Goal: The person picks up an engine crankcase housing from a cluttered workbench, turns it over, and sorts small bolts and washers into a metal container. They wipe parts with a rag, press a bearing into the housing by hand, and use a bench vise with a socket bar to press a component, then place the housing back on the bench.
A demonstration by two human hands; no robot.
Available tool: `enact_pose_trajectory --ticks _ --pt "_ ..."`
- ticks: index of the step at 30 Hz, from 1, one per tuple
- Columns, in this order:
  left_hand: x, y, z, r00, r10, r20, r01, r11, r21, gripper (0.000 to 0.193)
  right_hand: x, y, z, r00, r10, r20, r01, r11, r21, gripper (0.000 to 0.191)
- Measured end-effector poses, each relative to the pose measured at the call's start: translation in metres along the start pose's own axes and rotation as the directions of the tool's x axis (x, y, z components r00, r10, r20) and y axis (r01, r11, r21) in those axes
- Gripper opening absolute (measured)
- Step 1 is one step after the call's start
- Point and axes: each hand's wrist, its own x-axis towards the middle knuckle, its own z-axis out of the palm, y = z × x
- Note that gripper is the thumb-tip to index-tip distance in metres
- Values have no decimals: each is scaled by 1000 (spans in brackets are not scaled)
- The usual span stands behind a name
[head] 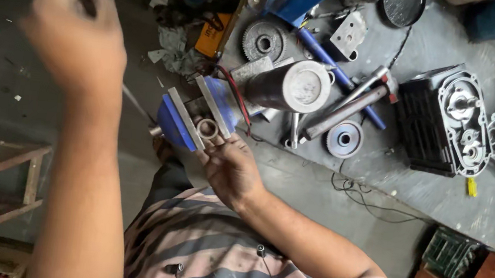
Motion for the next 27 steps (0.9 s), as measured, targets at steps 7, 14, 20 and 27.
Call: enact_pose_trajectory --ticks 7,14,20,27 --pt "11 -71 60 917 -206 342 215 977 10 28 -2 7 12 999 -45 -9 44 998 -49 36" --pt "-108 -38 71 199 -217 956 102 974 200 25 -5 15 20 992 -117 -53 114 991 -71 38" --pt "-198 14 25 -307 -60 950 210 969 129 23 -7 22 13 975 -133 -177 126 991 -50 25" --pt "-94 -15 -83 -496 459 737 278 888 -366 50 -12 25 13 953 -122 -278 93 989 -115 20"
